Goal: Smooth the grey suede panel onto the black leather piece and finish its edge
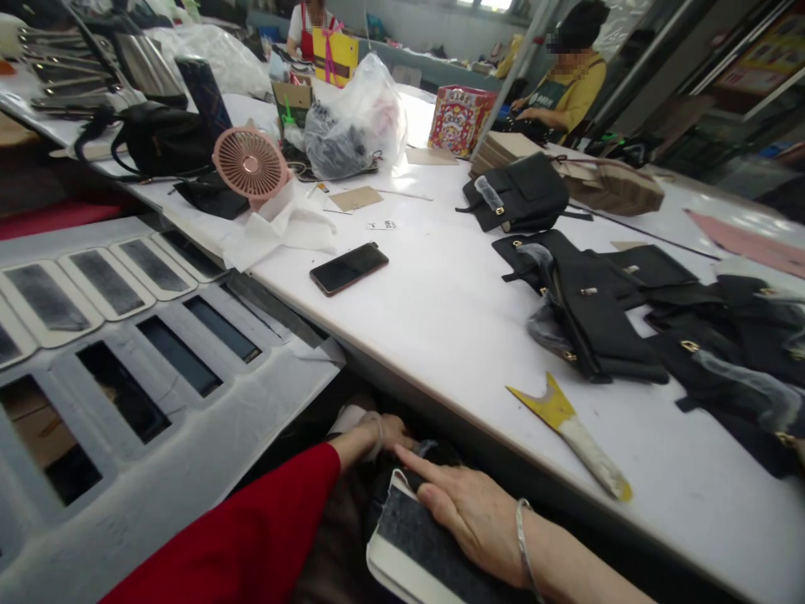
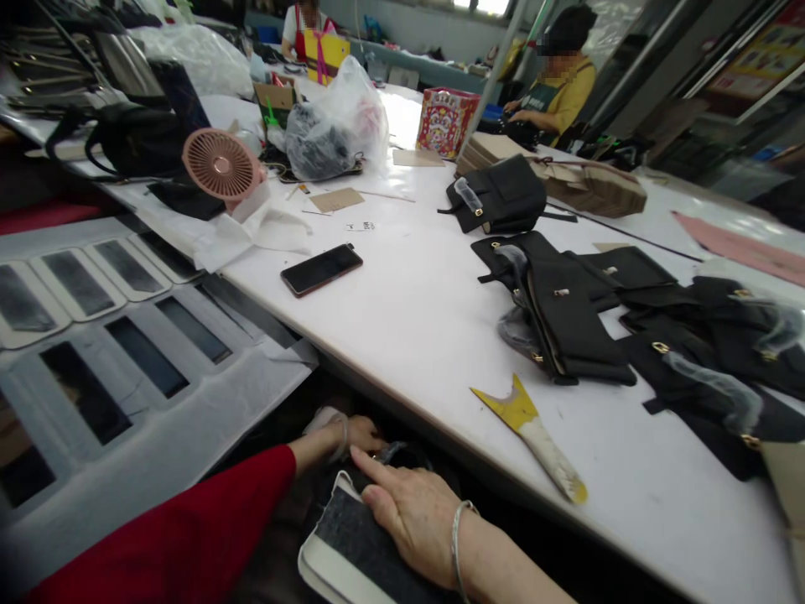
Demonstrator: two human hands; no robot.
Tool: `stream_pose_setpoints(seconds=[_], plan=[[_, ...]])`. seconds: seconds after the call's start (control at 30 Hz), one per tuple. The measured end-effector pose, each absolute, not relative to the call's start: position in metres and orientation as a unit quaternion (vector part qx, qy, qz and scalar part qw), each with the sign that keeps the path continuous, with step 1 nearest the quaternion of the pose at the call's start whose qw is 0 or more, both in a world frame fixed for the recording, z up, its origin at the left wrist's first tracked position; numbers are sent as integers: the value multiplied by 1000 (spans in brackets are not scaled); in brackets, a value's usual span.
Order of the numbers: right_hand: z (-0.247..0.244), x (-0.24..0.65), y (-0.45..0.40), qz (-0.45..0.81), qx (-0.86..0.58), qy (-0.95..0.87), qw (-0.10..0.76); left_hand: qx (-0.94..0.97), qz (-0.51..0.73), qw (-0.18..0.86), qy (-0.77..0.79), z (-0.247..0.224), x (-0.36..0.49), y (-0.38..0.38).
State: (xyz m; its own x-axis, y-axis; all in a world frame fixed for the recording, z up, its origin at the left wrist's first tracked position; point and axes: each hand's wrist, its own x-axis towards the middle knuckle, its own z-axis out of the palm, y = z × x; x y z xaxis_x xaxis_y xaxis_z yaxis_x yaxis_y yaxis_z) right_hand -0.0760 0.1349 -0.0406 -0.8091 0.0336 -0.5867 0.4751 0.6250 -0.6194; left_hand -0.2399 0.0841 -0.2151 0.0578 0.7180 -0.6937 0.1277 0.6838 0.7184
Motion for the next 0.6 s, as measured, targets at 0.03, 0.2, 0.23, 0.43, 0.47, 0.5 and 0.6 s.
stream_pose_setpoints(seconds=[0.03, 0.2, 0.23, 0.43, 0.47, 0.5, 0.6], plan=[[-39, -69, 137, -421, 160, 850, 273, 337, 207, 657, 642, -203, -244, 86], [-37, -28, 151, -431, 209, 828, 290, 415, 179, 684, 572, -120, -258, 84], [-36, -20, 153, -433, 213, 824, 297, 440, 170, 682, 559, -102, -259, 81], [-24, 22, 169, -457, 236, 800, 310, 577, 105, 595, 549, -38, -252, 76], [-23, 28, 172, -463, 238, 796, 309, 592, 97, 582, 549, -35, -251, 77], [-21, 34, 174, -471, 238, 792, 308, 605, 89, 572, 547, -33, -250, 78], [-20, 47, 179, -502, 235, 776, 301, 635, 71, 557, 530, -31, -248, 79]])
